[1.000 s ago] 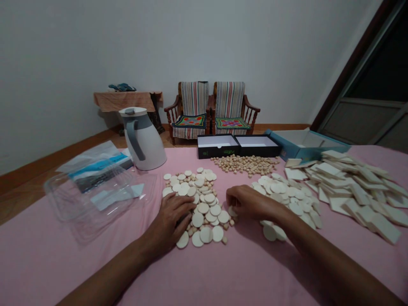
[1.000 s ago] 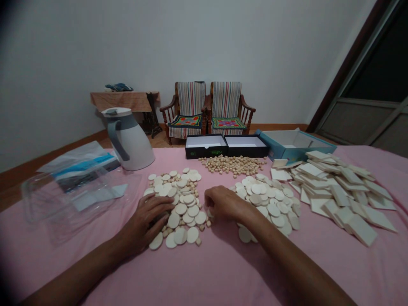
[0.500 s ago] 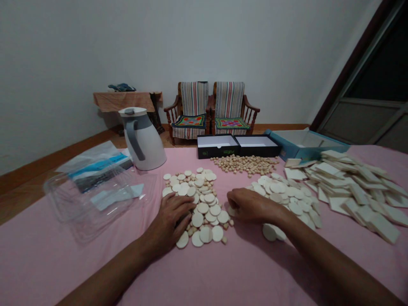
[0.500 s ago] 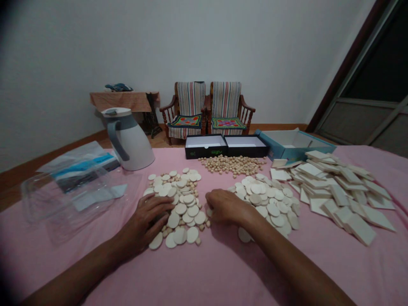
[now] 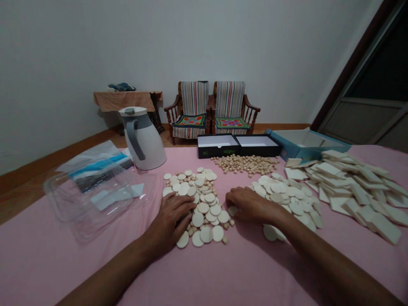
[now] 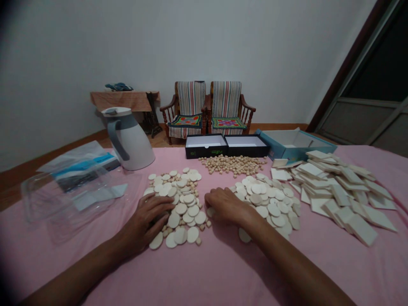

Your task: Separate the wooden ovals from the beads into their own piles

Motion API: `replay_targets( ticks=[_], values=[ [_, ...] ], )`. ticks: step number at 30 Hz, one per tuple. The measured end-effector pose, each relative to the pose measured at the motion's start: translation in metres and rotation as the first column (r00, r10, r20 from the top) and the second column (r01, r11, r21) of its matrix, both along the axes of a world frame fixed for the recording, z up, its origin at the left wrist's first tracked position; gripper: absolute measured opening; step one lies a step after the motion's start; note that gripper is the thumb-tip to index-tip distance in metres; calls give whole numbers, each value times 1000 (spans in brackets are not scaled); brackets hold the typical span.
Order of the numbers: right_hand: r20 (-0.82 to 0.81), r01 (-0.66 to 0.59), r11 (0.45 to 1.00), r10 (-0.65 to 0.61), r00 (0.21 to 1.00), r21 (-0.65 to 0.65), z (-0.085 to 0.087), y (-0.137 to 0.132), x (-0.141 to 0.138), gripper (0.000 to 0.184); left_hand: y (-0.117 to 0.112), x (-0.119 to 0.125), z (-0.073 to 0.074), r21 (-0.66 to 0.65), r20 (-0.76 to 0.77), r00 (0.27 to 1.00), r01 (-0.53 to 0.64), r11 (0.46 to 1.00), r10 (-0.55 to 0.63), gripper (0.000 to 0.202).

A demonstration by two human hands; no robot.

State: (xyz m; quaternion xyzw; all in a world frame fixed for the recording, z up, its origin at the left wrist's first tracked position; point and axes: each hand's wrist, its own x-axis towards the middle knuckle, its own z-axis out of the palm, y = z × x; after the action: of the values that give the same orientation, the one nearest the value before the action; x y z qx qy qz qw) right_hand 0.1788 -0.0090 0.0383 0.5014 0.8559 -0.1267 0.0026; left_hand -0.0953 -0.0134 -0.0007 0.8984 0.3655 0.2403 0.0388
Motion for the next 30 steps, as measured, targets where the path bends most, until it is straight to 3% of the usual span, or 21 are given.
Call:
replay_targets(
  ticks=[7, 12, 16, 19, 23, 27, 30],
  values=[
    [-3, 17, 999, -17, 1000, 43, 5, 1, -2, 16, -1, 1, 1, 6, 7, 1000, -2, 1000, 2, 27],
    [4, 85, 992, -86, 996, 88, 32, 5, 24, 27, 0, 0, 0, 10, 2, 1000, 2, 1000, -2, 28],
    [195, 194, 958, -236, 952, 212, 58, 4, 54, 25, 1, 0, -1, 8, -3, 1000, 2, 1000, -2, 27],
    [280, 235, 927, -317, 906, 292, 67, 1, 63, 27, 1, -1, -1, 7, -1, 1000, 2, 1000, -2, 27],
    [217, 191, 954, -242, 946, 230, 61, -2, 47, 26, 0, -1, 0, -5, 0, 1000, 1, 1000, -1, 27],
    [-12, 47, 999, -47, 999, 19, 39, -8, 15, 21, -1, 0, 2, -15, -1, 1000, 6, 1000, -6, 28],
    [-112, 28, 999, -33, 993, -41, 22, -14, -7, 21, -1, 0, 3, -9, 5, 1000, 5, 1000, -5, 28]
  ],
)
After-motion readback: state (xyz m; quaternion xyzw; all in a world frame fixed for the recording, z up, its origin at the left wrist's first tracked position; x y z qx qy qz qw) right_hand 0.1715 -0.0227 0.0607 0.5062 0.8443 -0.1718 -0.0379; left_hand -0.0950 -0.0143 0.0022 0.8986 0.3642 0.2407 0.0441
